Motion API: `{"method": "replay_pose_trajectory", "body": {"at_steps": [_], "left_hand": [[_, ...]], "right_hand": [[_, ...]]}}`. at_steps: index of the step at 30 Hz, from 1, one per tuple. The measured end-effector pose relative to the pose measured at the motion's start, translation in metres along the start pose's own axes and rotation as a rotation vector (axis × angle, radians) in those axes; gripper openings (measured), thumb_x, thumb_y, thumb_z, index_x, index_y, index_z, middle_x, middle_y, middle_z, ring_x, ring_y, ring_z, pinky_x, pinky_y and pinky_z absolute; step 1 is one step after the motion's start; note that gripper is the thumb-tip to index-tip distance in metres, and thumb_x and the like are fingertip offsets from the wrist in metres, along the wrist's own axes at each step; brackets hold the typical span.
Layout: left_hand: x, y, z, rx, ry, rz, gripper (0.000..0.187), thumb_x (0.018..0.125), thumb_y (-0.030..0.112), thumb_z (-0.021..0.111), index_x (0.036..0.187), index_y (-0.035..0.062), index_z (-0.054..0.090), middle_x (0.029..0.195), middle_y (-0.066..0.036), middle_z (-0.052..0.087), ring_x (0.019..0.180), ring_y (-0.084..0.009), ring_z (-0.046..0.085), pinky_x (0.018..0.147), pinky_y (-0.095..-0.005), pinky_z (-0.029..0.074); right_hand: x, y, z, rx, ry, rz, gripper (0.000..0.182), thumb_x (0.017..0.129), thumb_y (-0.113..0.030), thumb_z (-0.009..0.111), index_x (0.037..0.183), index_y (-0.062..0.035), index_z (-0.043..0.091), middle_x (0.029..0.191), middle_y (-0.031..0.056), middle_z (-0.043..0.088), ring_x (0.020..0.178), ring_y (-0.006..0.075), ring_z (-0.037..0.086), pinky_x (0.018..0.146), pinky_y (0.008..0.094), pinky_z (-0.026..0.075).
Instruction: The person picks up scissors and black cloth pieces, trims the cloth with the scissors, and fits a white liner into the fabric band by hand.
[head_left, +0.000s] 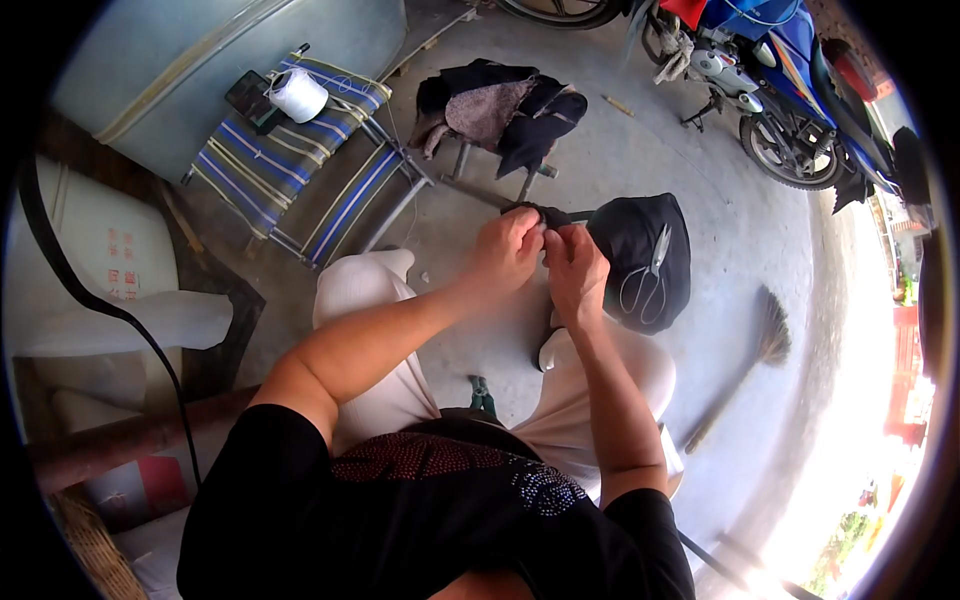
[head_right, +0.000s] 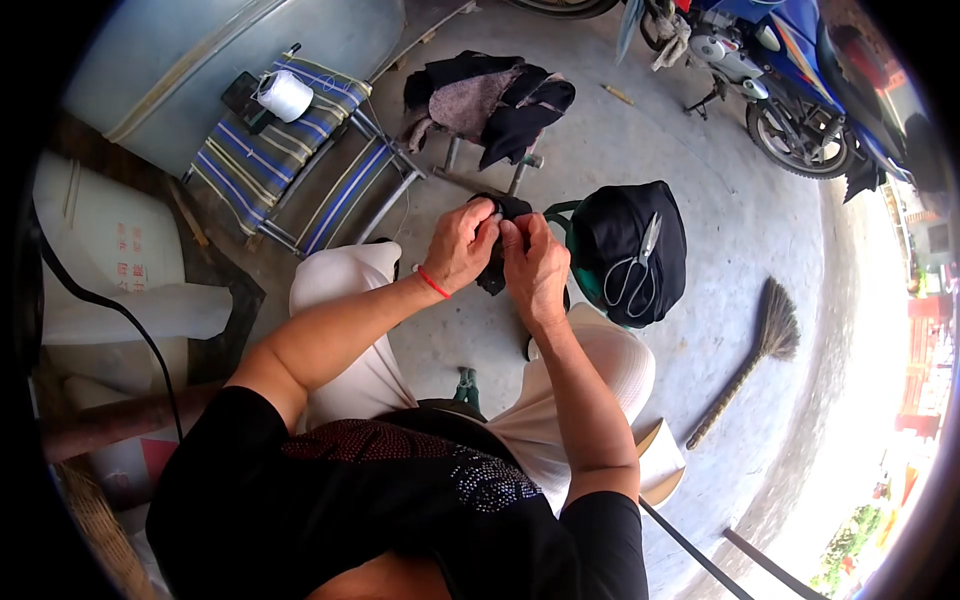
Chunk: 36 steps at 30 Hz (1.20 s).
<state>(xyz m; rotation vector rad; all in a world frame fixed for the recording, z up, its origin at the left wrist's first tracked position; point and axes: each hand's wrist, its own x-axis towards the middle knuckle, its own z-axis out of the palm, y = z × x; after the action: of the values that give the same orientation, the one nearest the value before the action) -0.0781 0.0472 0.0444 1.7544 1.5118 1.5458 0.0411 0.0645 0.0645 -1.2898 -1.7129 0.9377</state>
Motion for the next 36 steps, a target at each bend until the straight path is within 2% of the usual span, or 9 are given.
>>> {"method": "replay_pose_trajectory", "body": {"at_steps": [7, 14, 17, 20, 25, 27, 29, 34, 36], "left_hand": [[0.004, 0.001, -0.009, 0.034, -0.021, 0.182, 0.008, 0.078, 0.002, 0.048, 0.077, -0.003, 0.041, 0.073, -0.018, 0.048, 0.065, -0.0376, 0.046, 0.056, -0.0396, 0.038], [-0.004, 0.008, -0.007, -0.101, -0.079, 0.002, 0.01, 0.086, 0.007, 0.044, 0.085, -0.0035, 0.046, 0.069, -0.019, 0.049, 0.062, -0.0363, 0.047, 0.055, -0.0366, 0.038], [-0.006, 0.012, -0.005, -0.219, -0.034, -0.076, 0.017, 0.089, 0.013, 0.044, 0.087, -0.0038, 0.048, 0.067, -0.015, 0.051, 0.059, -0.0253, 0.05, 0.055, -0.0317, 0.039], [-0.004, 0.009, -0.002, -0.389, -0.087, -0.158, 0.03, 0.093, 0.024, 0.041, 0.081, -0.0021, 0.05, 0.063, 0.0, 0.042, 0.062, -0.0073, 0.035, 0.054, -0.0234, 0.034], [0.008, 0.016, -0.027, -0.644, -0.304, -0.293, 0.046, 0.091, 0.043, 0.04, 0.075, 0.0008, 0.049, 0.061, 0.003, 0.038, 0.06, -0.006, 0.032, 0.052, -0.022, 0.032], [0.012, 0.012, -0.027, -0.388, -0.312, -0.088, 0.046, 0.09, 0.043, 0.042, 0.079, -0.0001, 0.053, 0.063, 0.002, 0.045, 0.061, -0.0057, 0.037, 0.053, -0.0221, 0.035], [0.01, 0.018, -0.029, -0.37, -0.341, -0.144, 0.044, 0.09, 0.041, 0.044, 0.082, -0.0006, 0.054, 0.064, 0.001, 0.048, 0.061, -0.0059, 0.038, 0.054, -0.0221, 0.036], [0.012, 0.006, -0.027, -0.515, -0.352, -0.302, 0.027, 0.087, 0.024, 0.051, 0.078, -0.0008, 0.052, 0.06, -0.002, 0.047, 0.06, -0.0067, 0.04, 0.053, -0.0238, 0.037], [0.012, 0.013, -0.033, -0.375, -0.361, -0.258, 0.023, 0.086, 0.019, 0.051, 0.075, -0.001, 0.049, 0.059, -0.004, 0.044, 0.058, -0.0078, 0.038, 0.052, -0.0254, 0.036]], "right_hand": [[-0.001, -0.011, -0.007, -0.043, -0.129, -0.047, 0.029, 0.084, -0.024, 0.059, 0.07, 0.0006, 0.05, 0.054, 0.0043, 0.051, 0.049, 0.0107, 0.047, 0.047, 0.0253, 0.038], [-0.002, 0.01, 0.001, 0.247, -0.157, 0.014, 0.03, 0.086, -0.017, 0.052, 0.062, -0.002, 0.043, 0.051, -0.0014, 0.039, 0.048, 0.0058, 0.033, 0.042, 0.0242, 0.03], [-0.007, -0.002, 0.0, 0.469, -0.132, 0.051, 0.033, 0.088, -0.019, 0.049, 0.06, -0.0044, 0.04, 0.052, -0.0038, 0.037, 0.049, 0.0049, 0.032, 0.043, 0.0222, 0.028], [-0.013, -0.014, -0.005, 0.625, -0.131, 0.153, 0.035, 0.089, -0.021, 0.047, 0.059, -0.0056, 0.038, 0.053, -0.0053, 0.034, 0.05, 0.0044, 0.031, 0.044, 0.0204, 0.027], [-0.009, -0.015, -0.012, 0.598, -0.248, 0.079, 0.035, 0.09, -0.019, 0.046, 0.06, -0.0051, 0.038, 0.053, -0.0045, 0.034, 0.05, 0.005, 0.032, 0.044, 0.0209, 0.028], [-0.007, -0.012, -0.013, 0.536, -0.275, 0.026, 0.034, 0.091, -0.019, 0.046, 0.06, -0.0046, 0.038, 0.053, -0.0038, 0.035, 0.05, 0.0053, 0.033, 0.044, 0.0214, 0.029], [-0.003, -0.004, -0.015, 0.317, -0.27, -0.035, 0.033, 0.09, -0.019, 0.047, 0.062, -0.003, 0.04, 0.054, -0.0015, 0.038, 0.051, 0.0061, 0.035, 0.045, 0.0225, 0.031], [0.0, -0.007, -0.013, 0.339, -0.253, -0.077, 0.032, 0.089, -0.018, 0.048, 0.062, -0.0006, 0.041, 0.052, 0.0007, 0.039, 0.051, 0.0074, 0.035, 0.046, 0.0235, 0.032], [0.002, -0.005, -0.012, 0.301, -0.226, -0.103, 0.032, 0.088, -0.018, 0.049, 0.062, 0.0004, 0.043, 0.052, 0.0011, 0.04, 0.051, 0.0081, 0.034, 0.046, 0.0237, 0.033]]}}
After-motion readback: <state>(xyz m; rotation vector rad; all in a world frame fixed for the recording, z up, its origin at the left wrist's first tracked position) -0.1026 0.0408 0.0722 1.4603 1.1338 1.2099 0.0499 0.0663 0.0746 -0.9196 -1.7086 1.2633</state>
